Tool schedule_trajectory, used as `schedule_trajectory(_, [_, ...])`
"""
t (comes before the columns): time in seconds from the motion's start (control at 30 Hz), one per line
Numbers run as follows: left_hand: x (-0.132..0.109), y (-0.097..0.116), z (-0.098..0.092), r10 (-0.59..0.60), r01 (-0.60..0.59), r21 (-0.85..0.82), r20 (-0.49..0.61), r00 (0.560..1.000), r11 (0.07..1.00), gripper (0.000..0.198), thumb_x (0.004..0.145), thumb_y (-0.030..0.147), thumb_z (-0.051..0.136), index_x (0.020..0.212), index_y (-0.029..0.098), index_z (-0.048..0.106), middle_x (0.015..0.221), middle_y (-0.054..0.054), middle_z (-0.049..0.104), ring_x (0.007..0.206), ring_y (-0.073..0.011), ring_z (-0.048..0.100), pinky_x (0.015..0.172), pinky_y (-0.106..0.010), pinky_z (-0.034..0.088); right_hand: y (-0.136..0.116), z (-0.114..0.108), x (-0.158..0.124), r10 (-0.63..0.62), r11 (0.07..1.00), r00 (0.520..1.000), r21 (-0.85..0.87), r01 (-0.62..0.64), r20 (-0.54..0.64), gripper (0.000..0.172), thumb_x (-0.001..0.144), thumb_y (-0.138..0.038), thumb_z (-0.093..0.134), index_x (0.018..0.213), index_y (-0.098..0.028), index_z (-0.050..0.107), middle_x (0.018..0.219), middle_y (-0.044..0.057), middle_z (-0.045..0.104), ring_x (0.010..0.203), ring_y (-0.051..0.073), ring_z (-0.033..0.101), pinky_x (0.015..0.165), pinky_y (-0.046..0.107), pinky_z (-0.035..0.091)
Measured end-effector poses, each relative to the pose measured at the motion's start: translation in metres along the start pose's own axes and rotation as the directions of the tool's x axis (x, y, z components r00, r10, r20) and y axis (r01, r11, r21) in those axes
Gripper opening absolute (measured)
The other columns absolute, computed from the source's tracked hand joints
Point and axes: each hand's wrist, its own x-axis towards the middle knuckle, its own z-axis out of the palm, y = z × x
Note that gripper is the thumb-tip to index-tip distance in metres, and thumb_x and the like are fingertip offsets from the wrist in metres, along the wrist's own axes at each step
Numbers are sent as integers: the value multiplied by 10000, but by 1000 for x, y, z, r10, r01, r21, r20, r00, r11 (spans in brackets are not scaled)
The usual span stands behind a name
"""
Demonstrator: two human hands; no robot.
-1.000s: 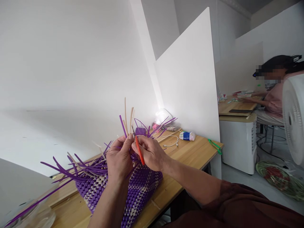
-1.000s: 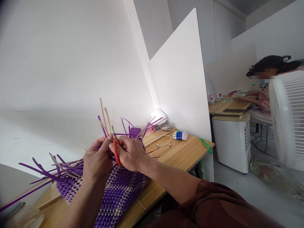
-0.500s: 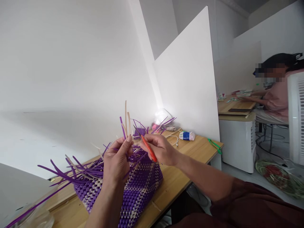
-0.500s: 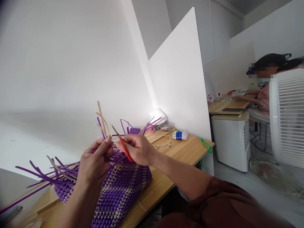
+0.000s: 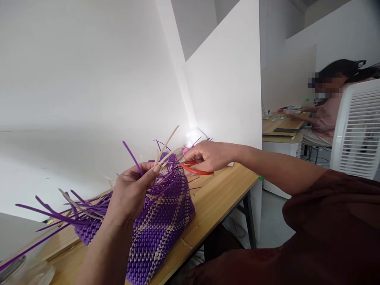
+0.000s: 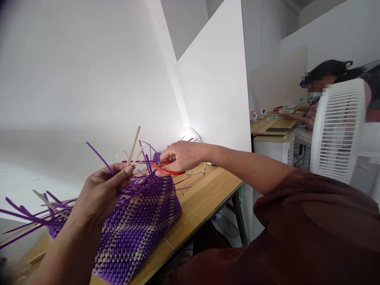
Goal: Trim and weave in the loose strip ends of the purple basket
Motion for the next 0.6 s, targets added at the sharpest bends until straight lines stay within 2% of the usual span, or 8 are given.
schedule_trajectory(0.23, [0, -1, -5, 5, -5, 20, 2, 1000, 1000, 295, 613, 351, 901, 729, 142, 729, 571, 22, 550, 519, -54, 416, 487, -166, 318, -2, -7, -1, 38, 994, 998, -105, -33, 42, 409, 899, -450, 581, 612, -181, 468, 521, -54, 435, 505, 71, 352, 537, 268, 277])
schedule_trajectory(0.4, [0, -1, -9, -12, 11, 45, 35, 999, 999, 290, 625, 361, 898, 747, 150, 740, 574, 21, 566, 504, -49, 422, 470, -160, 321, -3, -8, -1, 23, 993, 998, -120, -16, 57, 412, 892, -407, 588, 592, -182, 419, 518, -58, 409, 512, 69, 318, 547, 271, 266])
schedule_trajectory(0.6, [0, 0, -13, -23, 14, 124, 73, 997, 992, 290, 638, 372, 893, 780, 162, 751, 680, -19, 668, 575, -82, 530, 516, -169, 393, -4, -7, 2, 19, 996, 996, -91, -11, 86, 400, 885, -432, 601, 611, -181, 456, 528, -53, 448, 522, 73, 355, 550, 270, 272])
